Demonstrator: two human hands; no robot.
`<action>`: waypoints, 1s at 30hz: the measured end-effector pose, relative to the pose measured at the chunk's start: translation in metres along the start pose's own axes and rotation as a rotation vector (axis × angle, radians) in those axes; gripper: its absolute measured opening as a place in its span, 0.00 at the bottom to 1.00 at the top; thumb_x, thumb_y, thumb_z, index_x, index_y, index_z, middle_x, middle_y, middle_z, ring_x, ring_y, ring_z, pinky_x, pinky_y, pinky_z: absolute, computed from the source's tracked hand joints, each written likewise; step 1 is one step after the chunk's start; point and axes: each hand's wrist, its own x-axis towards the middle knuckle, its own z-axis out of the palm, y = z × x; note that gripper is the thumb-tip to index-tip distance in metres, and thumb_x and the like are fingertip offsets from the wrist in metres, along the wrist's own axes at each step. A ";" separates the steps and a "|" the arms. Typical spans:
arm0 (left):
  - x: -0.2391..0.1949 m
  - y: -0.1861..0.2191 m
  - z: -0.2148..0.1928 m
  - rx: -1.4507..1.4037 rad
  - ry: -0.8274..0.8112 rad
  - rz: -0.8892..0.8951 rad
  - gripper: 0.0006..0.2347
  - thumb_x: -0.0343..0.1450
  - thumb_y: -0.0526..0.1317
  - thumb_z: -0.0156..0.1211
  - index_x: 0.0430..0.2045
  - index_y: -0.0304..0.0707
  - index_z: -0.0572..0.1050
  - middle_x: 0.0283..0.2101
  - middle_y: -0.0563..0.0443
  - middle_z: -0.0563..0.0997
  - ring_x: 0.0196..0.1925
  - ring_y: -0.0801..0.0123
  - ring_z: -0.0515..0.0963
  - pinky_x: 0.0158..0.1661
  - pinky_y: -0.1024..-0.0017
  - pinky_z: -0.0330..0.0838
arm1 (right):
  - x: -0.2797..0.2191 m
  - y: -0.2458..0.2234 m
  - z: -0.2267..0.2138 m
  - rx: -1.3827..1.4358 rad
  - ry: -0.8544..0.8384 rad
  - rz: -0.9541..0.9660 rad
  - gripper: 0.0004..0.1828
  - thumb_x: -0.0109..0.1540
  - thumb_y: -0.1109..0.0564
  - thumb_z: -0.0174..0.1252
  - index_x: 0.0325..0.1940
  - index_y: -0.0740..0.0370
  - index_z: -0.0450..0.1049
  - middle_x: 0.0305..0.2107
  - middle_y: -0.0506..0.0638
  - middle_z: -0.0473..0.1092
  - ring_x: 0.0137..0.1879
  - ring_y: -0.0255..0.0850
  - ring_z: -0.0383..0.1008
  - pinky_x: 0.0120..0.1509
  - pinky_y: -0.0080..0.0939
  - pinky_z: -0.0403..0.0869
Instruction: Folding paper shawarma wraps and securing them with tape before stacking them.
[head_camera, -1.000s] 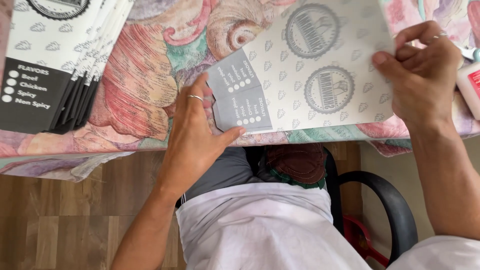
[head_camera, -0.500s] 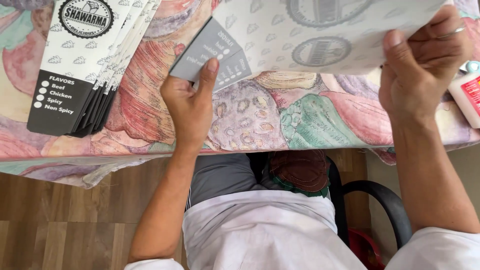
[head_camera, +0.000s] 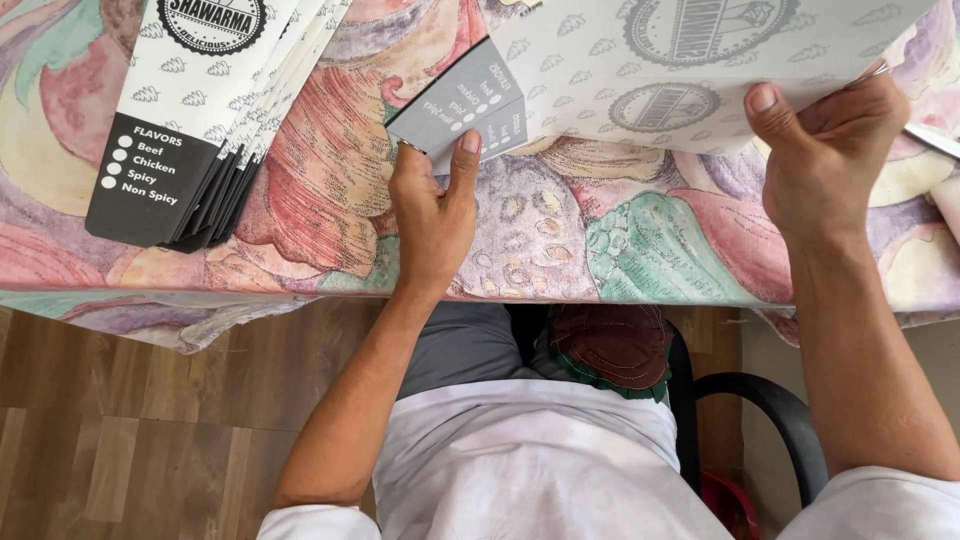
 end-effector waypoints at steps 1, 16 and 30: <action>0.001 0.000 0.000 0.000 0.001 -0.001 0.17 0.75 0.50 0.56 0.25 0.39 0.61 0.25 0.55 0.68 0.25 0.78 0.61 0.21 0.74 0.58 | -0.002 0.002 -0.001 0.000 -0.001 0.000 0.19 0.74 0.62 0.64 0.64 0.75 0.68 0.58 0.59 0.70 0.68 0.53 0.73 0.74 0.52 0.78; 0.021 0.041 -0.033 0.347 -0.213 0.065 0.10 0.73 0.35 0.67 0.37 0.33 0.70 0.38 0.43 0.83 0.39 0.61 0.82 0.33 0.66 0.78 | 0.013 -0.007 -0.013 -0.148 -0.014 0.417 0.18 0.66 0.70 0.71 0.55 0.66 0.71 0.55 0.58 0.78 0.57 0.36 0.85 0.57 0.30 0.89; -0.007 0.036 -0.023 0.642 -0.551 0.945 0.10 0.68 0.29 0.77 0.37 0.28 0.79 0.44 0.43 0.80 0.48 0.55 0.77 0.46 0.62 0.70 | 0.015 0.032 -0.029 -0.251 -0.040 0.892 0.22 0.57 0.65 0.72 0.50 0.63 0.71 0.35 0.48 0.76 0.43 0.35 0.81 0.46 0.38 0.86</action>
